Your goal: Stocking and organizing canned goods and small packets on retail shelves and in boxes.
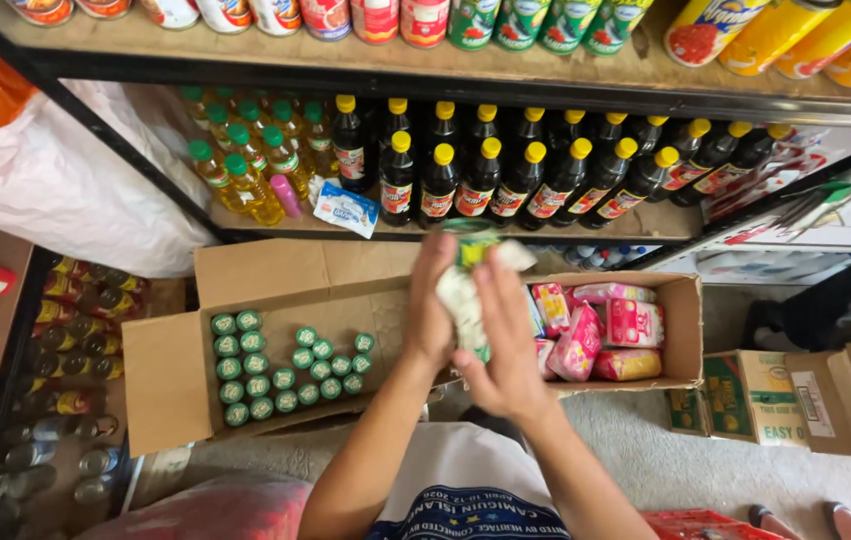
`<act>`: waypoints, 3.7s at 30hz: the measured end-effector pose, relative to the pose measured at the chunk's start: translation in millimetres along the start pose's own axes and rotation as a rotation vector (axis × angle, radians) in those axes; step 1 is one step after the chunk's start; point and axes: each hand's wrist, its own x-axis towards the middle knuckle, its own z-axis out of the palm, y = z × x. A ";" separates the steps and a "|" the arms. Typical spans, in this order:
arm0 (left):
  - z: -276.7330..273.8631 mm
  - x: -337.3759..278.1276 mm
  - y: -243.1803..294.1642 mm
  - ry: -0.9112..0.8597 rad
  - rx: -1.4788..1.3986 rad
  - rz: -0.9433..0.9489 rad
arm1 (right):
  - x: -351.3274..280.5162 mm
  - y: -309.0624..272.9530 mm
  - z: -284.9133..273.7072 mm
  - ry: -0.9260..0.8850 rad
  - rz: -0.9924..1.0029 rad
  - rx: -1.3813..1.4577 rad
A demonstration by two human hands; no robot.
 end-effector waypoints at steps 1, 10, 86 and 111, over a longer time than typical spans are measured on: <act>-6.6 1.7 -8.4 -0.031 0.018 -0.011 | 0.7 4.1 -0.9 0.039 0.008 0.037; 13.2 -0.4 -8.7 -0.121 -0.047 0.122 | -5.4 -4.0 -10.2 -0.026 -0.003 -0.053; -0.9 -8.6 -16.9 -0.256 0.109 0.245 | 33.7 -12.9 -22.3 0.024 -0.058 -0.039; 9.7 -15.6 -11.9 -0.301 0.147 0.254 | 37.0 -13.6 -36.6 0.045 -0.061 0.036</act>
